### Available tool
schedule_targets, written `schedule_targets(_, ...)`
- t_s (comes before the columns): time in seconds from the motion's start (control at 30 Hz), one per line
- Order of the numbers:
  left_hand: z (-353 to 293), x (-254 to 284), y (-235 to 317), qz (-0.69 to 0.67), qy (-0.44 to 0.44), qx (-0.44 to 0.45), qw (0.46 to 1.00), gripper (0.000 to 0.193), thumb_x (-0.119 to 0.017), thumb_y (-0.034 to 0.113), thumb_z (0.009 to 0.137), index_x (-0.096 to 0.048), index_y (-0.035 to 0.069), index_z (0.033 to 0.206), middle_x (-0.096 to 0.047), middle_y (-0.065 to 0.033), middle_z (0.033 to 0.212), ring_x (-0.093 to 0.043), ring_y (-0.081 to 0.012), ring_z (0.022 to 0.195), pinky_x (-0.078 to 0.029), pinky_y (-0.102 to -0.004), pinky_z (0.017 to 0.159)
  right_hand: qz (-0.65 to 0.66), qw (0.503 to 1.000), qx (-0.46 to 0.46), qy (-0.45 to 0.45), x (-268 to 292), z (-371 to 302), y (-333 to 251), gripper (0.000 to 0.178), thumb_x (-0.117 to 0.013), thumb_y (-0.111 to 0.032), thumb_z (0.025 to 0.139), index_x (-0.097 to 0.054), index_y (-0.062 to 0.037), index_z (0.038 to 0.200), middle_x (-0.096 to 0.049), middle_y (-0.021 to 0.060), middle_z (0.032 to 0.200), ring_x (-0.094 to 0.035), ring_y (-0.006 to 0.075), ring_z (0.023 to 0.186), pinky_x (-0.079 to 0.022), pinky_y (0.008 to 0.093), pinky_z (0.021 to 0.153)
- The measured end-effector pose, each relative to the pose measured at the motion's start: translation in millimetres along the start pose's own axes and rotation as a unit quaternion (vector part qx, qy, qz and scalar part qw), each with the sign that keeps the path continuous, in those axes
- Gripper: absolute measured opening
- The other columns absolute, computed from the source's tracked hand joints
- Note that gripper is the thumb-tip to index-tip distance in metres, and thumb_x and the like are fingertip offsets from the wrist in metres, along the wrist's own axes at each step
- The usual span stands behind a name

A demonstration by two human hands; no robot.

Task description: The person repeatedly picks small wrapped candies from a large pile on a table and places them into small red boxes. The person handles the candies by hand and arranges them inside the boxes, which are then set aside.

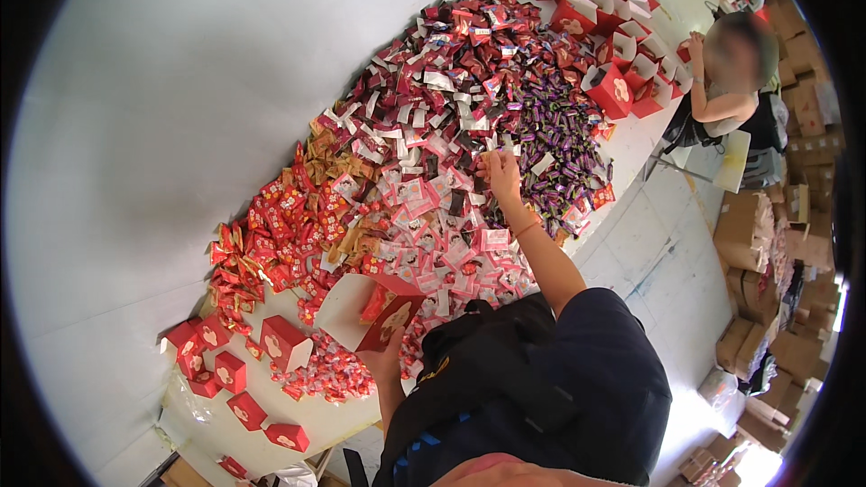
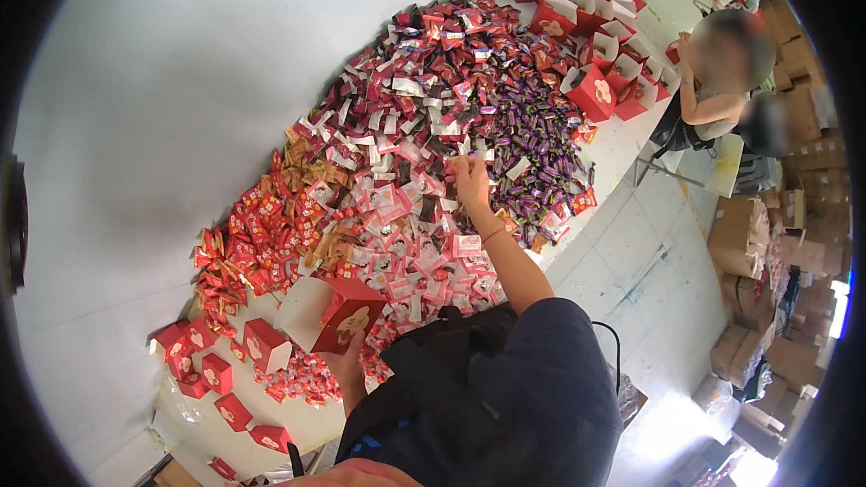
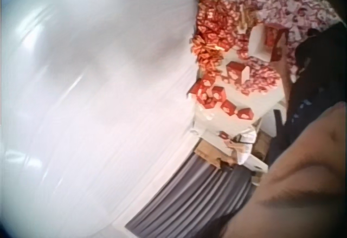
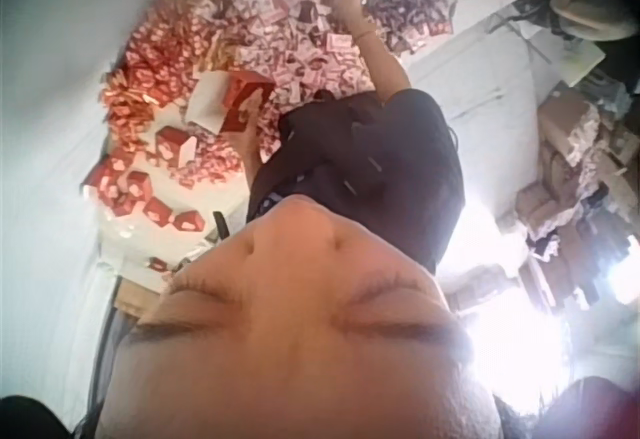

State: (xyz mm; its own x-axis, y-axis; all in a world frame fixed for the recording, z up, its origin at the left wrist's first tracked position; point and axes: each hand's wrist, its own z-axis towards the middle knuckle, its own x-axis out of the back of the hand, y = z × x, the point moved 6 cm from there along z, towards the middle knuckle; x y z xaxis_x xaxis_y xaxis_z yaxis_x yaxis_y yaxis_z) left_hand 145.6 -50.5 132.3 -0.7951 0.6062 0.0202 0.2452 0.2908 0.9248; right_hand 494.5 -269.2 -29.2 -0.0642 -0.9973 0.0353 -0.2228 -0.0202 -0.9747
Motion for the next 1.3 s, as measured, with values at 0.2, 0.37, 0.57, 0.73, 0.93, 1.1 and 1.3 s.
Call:
schedule_targets(0.2,-2,-7,-3,0.007,-0.003,0.004,1.0,0.08,-0.075,-0.008,0.067,-0.029,-0.003,0.132,-0.053,-0.0181,0.119,-0.057,-0.0247,0.104,-0.047,-0.0352,0.09,-0.305,0.946,0.057,0.098,-12,38,-10,0.04,-0.063,-0.037,0.084,-0.047,-0.0039,0.099,-0.065,0.0139,0.078,-0.064,0.0344,0.071,-0.049,0.0431,0.063)
schedule_targets(0.37,4,-18,-5,0.012,-0.028,-0.005,1.0,0.081,-0.074,-0.009,0.066,-0.029,-0.002,0.133,-0.052,-0.0179,0.12,-0.056,-0.024,0.106,-0.047,-0.0344,0.091,-0.396,0.902,0.171,-0.007,-38,41,-19,0.034,-0.074,-0.034,0.069,-0.059,-0.0047,0.075,-0.063,0.0126,0.07,-0.062,0.0318,0.067,-0.049,0.0415,0.059)
schedule_targets(0.57,8,-26,-4,0.047,-0.051,-0.005,0.998,0.082,-0.074,-0.011,0.067,-0.028,-0.003,0.135,-0.05,-0.018,0.122,-0.055,-0.024,0.107,-0.048,-0.0347,0.09,-0.251,0.949,0.166,0.094,51,14,-26,0.028,-0.068,-0.022,0.074,-0.054,0.0018,0.078,-0.058,0.0174,0.07,-0.055,0.0345,0.06,-0.045,0.0413,0.056)
schedule_targets(0.73,5,-41,-2,0.002,-0.057,-0.007,0.998,0.081,-0.074,-0.01,0.067,-0.029,-0.003,0.134,-0.051,-0.0178,0.122,-0.055,-0.0235,0.106,-0.048,-0.0342,0.09,-0.428,0.887,0.164,0.054,142,-12,-9,0.028,-0.057,-0.012,0.074,-0.057,-0.0092,0.103,-0.063,0.0163,0.088,-0.06,0.0358,0.086,-0.049,0.0444,0.071)
schedule_targets(0.93,7,-60,0,0.087,-0.072,0.021,0.993,0.08,-0.076,-0.009,0.065,-0.031,-0.004,0.132,-0.052,-0.0178,0.119,-0.056,-0.0234,0.106,-0.048,-0.0336,0.09,-0.548,0.821,0.156,-0.05,149,11,29,0.039,-0.064,-0.012,0.068,-0.058,-0.011,0.106,-0.06,0.015,0.098,-0.058,0.032,0.095,-0.051,0.0431,0.075)
schedule_targets(1.1,23,-69,-24,0.073,-0.113,0.0,0.991,0.093,-0.076,-0.009,0.065,-0.019,0.001,0.139,-0.047,-0.0194,0.126,-0.055,-0.0249,0.107,-0.047,-0.035,0.092,-0.562,0.798,0.181,-0.121,136,34,23,0.033,-0.068,-0.017,0.069,-0.059,-0.005,0.098,-0.059,0.0128,0.096,-0.058,0.0315,0.095,-0.05,0.0415,0.077)
schedule_targets(1.3,33,-98,-29,0.052,-0.106,0.019,0.993,0.099,-0.076,-0.011,0.064,-0.015,0.003,0.142,-0.047,-0.0182,0.126,-0.054,-0.0248,0.109,-0.046,-0.0349,0.093,-0.318,0.936,0.146,-0.04,124,135,-41,0.03,-0.065,-0.032,0.076,-0.06,-0.0041,0.086,-0.06,0.0163,0.078,-0.06,0.0347,0.07,-0.048,0.0417,0.064)
